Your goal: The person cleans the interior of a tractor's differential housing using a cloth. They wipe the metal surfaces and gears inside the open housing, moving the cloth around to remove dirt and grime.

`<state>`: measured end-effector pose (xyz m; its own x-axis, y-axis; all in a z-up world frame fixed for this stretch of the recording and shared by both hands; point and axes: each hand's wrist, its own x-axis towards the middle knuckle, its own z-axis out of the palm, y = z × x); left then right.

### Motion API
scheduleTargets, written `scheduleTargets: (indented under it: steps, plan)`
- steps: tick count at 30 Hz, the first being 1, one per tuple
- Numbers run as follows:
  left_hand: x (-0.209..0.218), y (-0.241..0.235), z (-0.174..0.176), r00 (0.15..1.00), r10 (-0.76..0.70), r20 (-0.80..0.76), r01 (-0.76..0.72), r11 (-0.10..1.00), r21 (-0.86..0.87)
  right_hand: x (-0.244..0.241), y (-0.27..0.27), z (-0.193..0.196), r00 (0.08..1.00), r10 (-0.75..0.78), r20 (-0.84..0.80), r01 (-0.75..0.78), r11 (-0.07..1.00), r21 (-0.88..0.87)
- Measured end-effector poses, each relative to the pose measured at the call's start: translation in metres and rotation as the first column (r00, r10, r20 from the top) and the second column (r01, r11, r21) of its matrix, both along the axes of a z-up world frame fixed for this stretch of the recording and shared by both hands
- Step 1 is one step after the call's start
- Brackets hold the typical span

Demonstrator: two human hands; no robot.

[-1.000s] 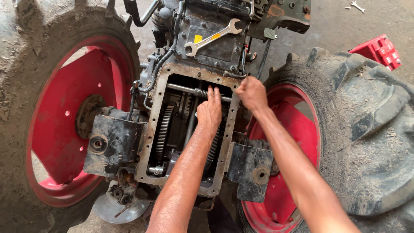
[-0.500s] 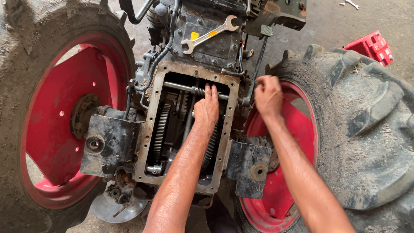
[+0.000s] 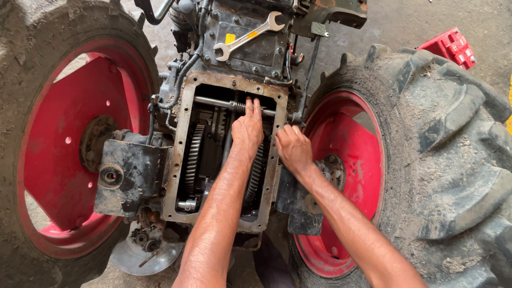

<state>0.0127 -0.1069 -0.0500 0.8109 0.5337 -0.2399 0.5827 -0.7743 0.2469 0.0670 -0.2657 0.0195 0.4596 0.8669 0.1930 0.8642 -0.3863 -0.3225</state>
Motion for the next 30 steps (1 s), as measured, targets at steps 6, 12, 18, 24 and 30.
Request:
scheduleTargets:
  steps: [6,12,18,24,30]
  plan:
    - [0.0,0.0,0.005,1.0,0.003,0.03,-0.003,1.0,0.013,0.02,0.013,-0.017,0.998,0.046,-0.033,-0.049,0.992,-0.119]
    - [-0.002,0.002,0.009,0.999,-0.021,-0.03,0.021,1.0,-0.003,0.055,-0.004,-0.02,0.928,-0.371,-0.032,0.372,0.927,0.043]
    - [0.001,0.003,0.007,1.0,-0.015,-0.018,0.014,0.999,-0.034,0.079,-0.062,-0.016,0.846,-0.532,-0.045,0.529,0.847,-0.054]
    - [-0.02,-0.009,0.028,0.854,0.231,0.465,-0.102,0.953,-0.287,0.032,-0.067,-0.025,0.697,-0.5,-0.514,0.631,0.768,0.109]
    - [-0.062,-0.086,0.039,0.715,-0.039,0.698,0.242,0.95,-0.196,0.005,-0.065,-0.017,0.498,-0.412,-0.763,0.763,0.626,0.161]
